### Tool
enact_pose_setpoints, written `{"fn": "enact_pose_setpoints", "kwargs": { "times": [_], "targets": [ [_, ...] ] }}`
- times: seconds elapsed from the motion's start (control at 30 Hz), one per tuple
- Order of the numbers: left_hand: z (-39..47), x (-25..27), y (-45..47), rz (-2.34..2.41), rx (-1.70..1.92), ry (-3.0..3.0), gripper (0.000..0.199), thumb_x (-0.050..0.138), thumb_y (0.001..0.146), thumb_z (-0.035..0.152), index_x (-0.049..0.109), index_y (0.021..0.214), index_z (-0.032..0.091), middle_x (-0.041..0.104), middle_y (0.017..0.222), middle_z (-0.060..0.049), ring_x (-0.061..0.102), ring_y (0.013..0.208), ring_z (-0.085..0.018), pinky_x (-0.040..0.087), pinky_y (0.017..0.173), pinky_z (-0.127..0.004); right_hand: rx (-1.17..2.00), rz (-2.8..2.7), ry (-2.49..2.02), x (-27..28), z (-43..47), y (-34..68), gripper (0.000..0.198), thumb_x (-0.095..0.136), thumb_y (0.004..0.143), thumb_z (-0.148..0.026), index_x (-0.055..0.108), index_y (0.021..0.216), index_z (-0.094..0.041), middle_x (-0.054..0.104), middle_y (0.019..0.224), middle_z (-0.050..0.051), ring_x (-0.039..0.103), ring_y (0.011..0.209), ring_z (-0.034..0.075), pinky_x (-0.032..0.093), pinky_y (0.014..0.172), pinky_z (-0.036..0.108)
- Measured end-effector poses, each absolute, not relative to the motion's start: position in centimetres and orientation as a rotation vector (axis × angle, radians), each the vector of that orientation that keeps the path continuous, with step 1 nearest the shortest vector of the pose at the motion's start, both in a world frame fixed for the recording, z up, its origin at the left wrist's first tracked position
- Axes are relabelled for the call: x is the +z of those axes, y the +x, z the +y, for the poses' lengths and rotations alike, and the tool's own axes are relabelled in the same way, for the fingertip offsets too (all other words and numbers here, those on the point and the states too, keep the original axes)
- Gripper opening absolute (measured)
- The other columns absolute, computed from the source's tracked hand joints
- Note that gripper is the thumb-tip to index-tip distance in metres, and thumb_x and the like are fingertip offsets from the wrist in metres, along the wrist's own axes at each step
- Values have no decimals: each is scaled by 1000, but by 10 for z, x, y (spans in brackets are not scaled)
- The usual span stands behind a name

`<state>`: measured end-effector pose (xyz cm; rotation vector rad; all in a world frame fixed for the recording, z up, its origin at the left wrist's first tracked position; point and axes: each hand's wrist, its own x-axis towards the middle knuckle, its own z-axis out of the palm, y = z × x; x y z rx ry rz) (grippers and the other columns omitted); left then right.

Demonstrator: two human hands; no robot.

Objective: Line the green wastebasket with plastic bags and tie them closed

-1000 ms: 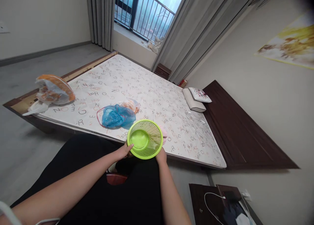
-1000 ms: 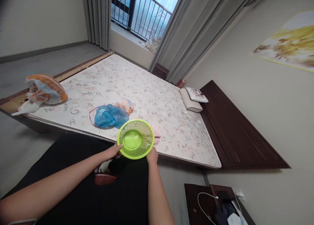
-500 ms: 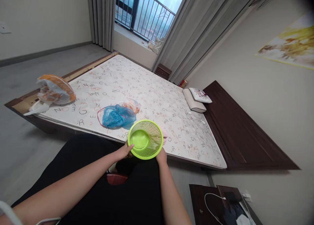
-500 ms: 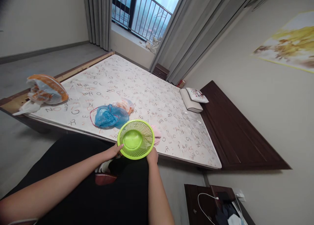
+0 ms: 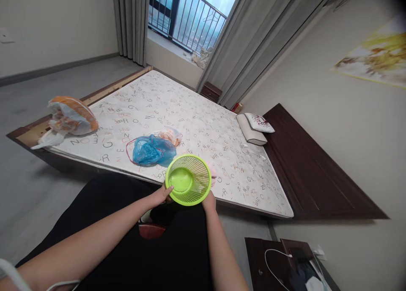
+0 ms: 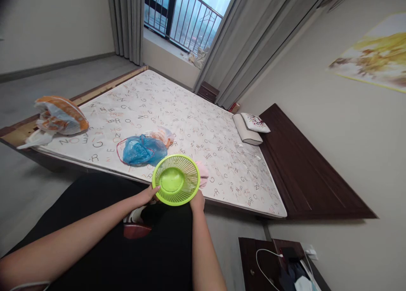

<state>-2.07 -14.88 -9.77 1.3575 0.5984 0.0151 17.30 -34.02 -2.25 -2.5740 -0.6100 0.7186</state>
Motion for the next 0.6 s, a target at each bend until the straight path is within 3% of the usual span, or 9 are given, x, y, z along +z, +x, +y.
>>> {"fn": "enact_pose_setpoints", "kwargs": {
  "times": [0.3,0.6],
  "targets": [
    [-149,-88,-20,635,2,1358,118,49,74,91,15,157,15,65,102,-17,63,72,-23,41,50,-27,701,-584,-2583,-30,-342,176,62,50,90,-69,66,135,-28,70,130,11,64,120,31,49,95,39],
    [-150,-88,-21,647,36,1278,104,59,79,80,28,154,15,67,106,-17,63,70,-21,42,52,-26,662,-615,-2577,-35,-345,177,57,51,91,-67,68,131,-30,71,128,10,65,118,31,49,91,38]
  ]
}}
